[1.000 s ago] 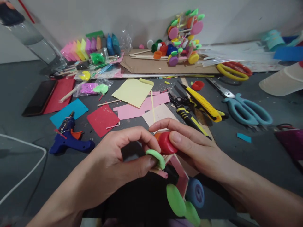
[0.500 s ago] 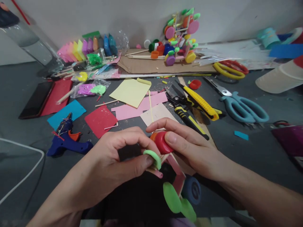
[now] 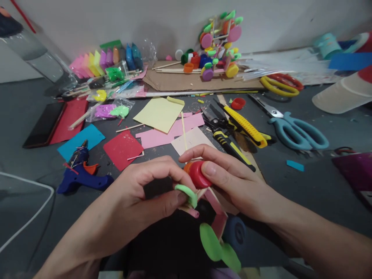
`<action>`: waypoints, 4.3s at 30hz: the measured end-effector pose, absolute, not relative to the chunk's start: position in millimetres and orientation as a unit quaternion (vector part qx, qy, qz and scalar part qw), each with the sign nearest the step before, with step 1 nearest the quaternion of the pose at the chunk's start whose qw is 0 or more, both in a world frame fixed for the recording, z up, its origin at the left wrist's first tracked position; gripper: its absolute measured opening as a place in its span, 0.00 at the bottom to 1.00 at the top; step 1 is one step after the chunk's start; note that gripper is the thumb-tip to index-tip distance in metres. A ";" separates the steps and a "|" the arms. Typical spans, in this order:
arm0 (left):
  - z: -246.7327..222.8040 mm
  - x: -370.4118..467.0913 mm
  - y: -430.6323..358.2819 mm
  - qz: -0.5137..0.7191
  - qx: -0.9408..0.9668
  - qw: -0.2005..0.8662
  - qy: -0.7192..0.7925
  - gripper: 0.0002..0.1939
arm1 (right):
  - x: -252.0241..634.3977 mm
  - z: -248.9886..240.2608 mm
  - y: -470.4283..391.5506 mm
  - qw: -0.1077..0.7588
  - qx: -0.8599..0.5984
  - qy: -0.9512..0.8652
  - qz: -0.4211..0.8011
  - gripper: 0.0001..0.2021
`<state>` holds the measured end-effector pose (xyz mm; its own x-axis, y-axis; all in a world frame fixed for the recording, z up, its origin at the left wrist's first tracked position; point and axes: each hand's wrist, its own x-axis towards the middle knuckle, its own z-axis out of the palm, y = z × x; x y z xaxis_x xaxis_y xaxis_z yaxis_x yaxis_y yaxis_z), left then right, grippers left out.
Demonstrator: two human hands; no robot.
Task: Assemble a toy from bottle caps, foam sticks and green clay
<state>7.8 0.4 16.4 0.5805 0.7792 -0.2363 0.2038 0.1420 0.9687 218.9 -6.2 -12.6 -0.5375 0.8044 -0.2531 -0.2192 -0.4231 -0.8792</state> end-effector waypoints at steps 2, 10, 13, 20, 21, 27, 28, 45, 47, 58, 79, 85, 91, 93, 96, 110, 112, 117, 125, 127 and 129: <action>16.8 6.7 -0.2 0.231 0.614 0.641 0.398 0.08 | 219.7 -12.9 -6.0 0.332 -0.361 -0.434 0.756 0.15; 16.8 5.0 0.0 0.226 0.657 0.601 0.396 0.07 | 219.9 -9.8 -4.1 0.316 -0.378 -0.450 0.744 0.18; 16.0 5.8 0.9 0.221 0.652 0.612 0.390 0.06 | 219.4 -9.9 -3.6 0.314 -0.390 -0.471 0.726 0.17; 18.0 4.7 3.2 0.216 0.640 0.626 0.390 0.08 | 218.5 -9.4 -4.3 0.314 -0.391 -0.473 0.724 0.17; 18.9 5.0 3.1 0.214 0.636 0.629 0.393 0.08 | 218.5 -8.9 -4.6 0.316 -0.388 -0.466 0.730 0.17; 21.0 10.1 5.2 0.211 0.600 0.659 0.402 0.12 | 218.2 -6.9 -5.3 0.310 -0.382 -0.444 0.748 0.18; 20.8 10.8 5.8 0.208 0.594 0.665 0.403 0.12 | 218.0 -7.0 -5.2 0.310 -0.382 -0.443 0.749 0.18; 22.6 11.4 4.8 0.222 0.617 0.638 0.403 0.08 | 219.4 -9.4 -5.4 0.328 -0.377 -0.447 0.742 0.17; 23.1 12.4 5.2 0.220 0.607 0.650 0.401 0.09 | 219.1 -9.0 -5.6 0.327 -0.374 -0.447 0.743 0.17; 14.1 10.1 6.6 0.209 0.578 0.681 0.398 0.06 | 217.7 -9.9 -4.4 0.326 -0.367 -0.427 0.760 0.16; 19.7 10.2 2.6 0.258 0.611 0.599 0.448 0.04 | 216.2 -12.7 -4.0 0.364 -0.315 -0.338 0.808 0.16; 16.0 16.4 1.0 0.270 0.617 0.583 0.454 0.05 | 215.4 -13.4 -3.4 0.368 -0.352 -0.365 0.779 0.17; 20.8 14.3 1.4 0.241 0.605 0.590 0.476 0.04 | 214.0 -15.2 -2.9 0.354 -0.336 -0.343 0.802 0.17; 22.7 14.0 1.5 0.245 0.594 0.586 0.493 0.03 | 213.9 -15.1 -2.8 0.360 -0.325 -0.331 0.810 0.17; 22.7 14.1 1.8 0.252 0.563 0.606 0.503 0.01 | 214.3 -15.1 -3.0 0.361 -0.314 -0.323 0.817 0.16; 9.3 8.9 -11.8 0.345 0.575 0.583 0.458 0.30 | 222.5 -16.7 -1.4 0.453 -0.308 -0.407 0.731 0.18; 11.0 9.8 -13.6 0.331 0.599 0.557 0.471 0.29 | 224.4 -18.8 -0.3 0.447 -0.318 -0.432 0.715 0.19; 15.1 12.2 -15.3 0.325 0.684 0.439 0.483 0.23 | 224.9 -20.1 1.0 0.432 -0.341 -0.495 0.672 0.17; 11.8 13.8 -14.0 0.353 0.760 0.255 0.483 0.16 | 220.4 -21.0 -0.9 0.424 -0.329 -0.530 0.657 0.12; 12.5 12.2 -14.0 0.348 0.774 0.218 0.481 0.17 | 220.3 -21.3 -2.3 0.427 -0.330 -0.529 0.655 0.12; 14.4 10.8 -14.0 0.336 0.789 0.189 0.478 0.16 | 220.2 -21.6 -3.6 0.429 -0.329 -0.528 0.656 0.12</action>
